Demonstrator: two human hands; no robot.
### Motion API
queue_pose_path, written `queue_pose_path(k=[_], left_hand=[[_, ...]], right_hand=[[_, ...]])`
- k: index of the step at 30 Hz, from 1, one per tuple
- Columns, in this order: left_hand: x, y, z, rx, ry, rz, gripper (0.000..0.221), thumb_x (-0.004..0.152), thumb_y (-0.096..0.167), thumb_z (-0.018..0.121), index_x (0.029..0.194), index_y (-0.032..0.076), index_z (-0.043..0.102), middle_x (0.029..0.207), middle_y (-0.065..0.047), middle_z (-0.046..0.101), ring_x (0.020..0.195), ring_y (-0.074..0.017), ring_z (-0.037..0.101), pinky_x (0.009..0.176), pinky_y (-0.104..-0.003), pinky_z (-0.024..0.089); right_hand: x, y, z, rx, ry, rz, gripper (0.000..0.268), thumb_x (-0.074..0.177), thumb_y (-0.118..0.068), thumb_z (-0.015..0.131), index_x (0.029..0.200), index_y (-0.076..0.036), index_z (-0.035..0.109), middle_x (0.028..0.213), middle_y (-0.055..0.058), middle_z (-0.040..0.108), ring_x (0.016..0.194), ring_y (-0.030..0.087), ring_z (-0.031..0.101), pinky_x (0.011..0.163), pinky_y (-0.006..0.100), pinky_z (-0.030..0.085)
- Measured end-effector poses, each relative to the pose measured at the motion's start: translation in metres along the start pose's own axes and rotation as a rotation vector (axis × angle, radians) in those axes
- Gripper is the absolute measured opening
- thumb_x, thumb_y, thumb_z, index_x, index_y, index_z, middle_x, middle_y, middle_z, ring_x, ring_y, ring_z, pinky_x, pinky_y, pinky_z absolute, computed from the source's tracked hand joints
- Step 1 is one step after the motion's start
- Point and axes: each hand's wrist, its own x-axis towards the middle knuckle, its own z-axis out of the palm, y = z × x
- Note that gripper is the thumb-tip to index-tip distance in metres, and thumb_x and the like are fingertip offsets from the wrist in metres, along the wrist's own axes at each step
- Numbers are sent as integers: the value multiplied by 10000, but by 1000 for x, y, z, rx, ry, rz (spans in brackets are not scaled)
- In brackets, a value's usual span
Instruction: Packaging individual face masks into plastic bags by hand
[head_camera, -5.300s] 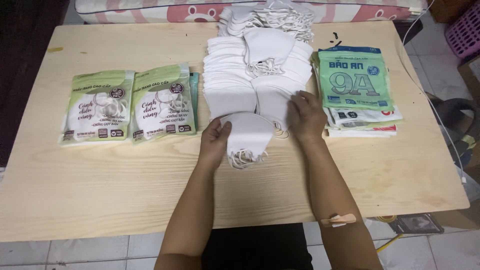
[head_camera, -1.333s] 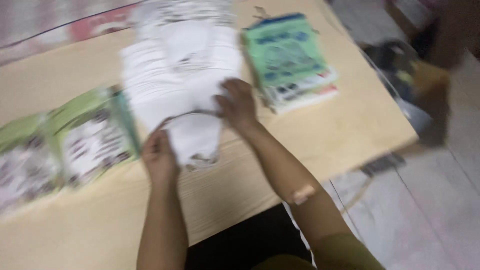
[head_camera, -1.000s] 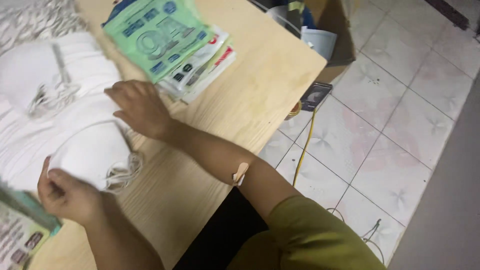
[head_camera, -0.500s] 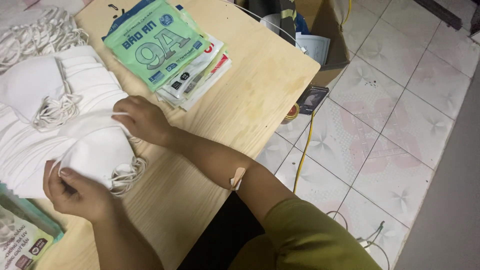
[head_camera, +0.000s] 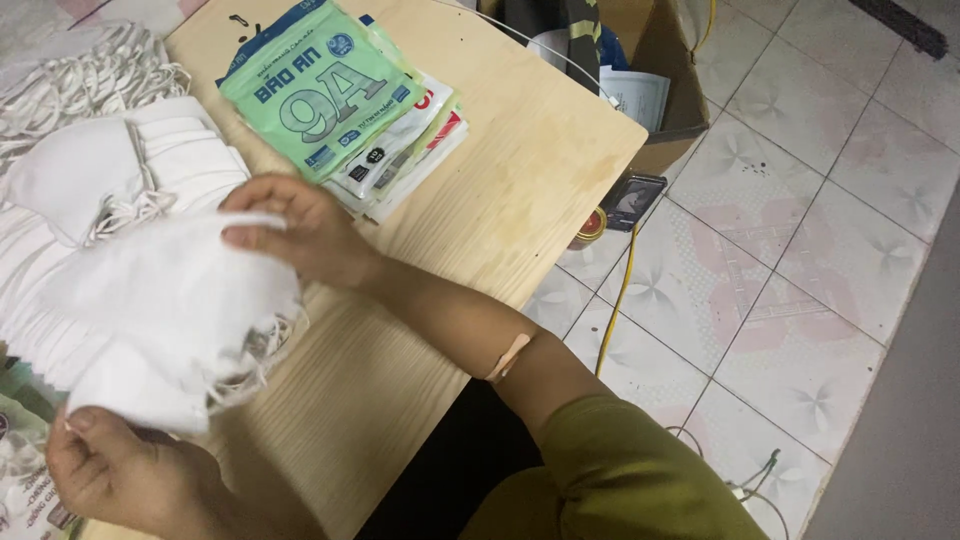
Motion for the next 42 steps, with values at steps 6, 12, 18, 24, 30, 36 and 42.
queue_pose_path(k=[6,12,18,24,30,36,42], left_hand=[[-12,59,32,-173,101,-477,187,934,113,728,1104,42,762,1152,-99,802,1081,-173,809,1007,-298,730],[-4,-8,-15,-311,32,-457,198,964,113,669,1151,68,716,1173,-128,757,1108,-206,763,1063,-349,679],[-6,1,-9,-267,-40,-407,328,1014,253,688,1275,54,683,1336,-149,715,1263,-232,723,1149,-375,647],[-11,-20,-20,52,-114,-217,357,1123,312,550,1316,31,654,1201,-64,671,1140,-147,643,1041,-295,564],[-18,13,5,55,-155,-143,305,1123,160,521,1404,50,568,1467,-147,532,1324,-233,540,1146,-362,481],[-13,-25,-19,106,-223,-76,387,1155,290,562,1401,-9,579,1379,-177,612,1272,-244,575,1150,-407,490],[-11,8,-4,3,19,-295,346,1058,275,647,1290,19,667,1228,-109,745,1133,-161,727,1008,-296,649]], right_hand=[[-12,52,23,-41,-279,114,212,892,-171,815,1076,-114,724,1095,9,753,1080,126,699,1028,268,526],[-17,105,31,-289,-241,98,178,868,-180,810,1025,-165,727,1036,-58,753,1027,85,684,1045,266,496],[-16,104,28,-336,-180,96,192,853,-144,817,1023,-153,728,1035,-23,761,1036,126,718,1026,272,536],[-19,108,32,-418,-151,100,180,845,-158,808,1001,-164,719,991,-42,757,1014,103,723,959,247,513],[-18,100,32,-398,-128,161,183,852,-220,807,1013,-169,735,1018,-44,751,1031,107,704,1074,304,519],[-22,116,34,-249,-174,189,192,849,-190,814,1011,-138,727,1038,-12,756,1046,132,709,1037,290,525],[-21,64,35,-388,-6,-155,162,989,-257,682,1062,-113,692,1055,16,717,1018,140,696,927,268,563]])
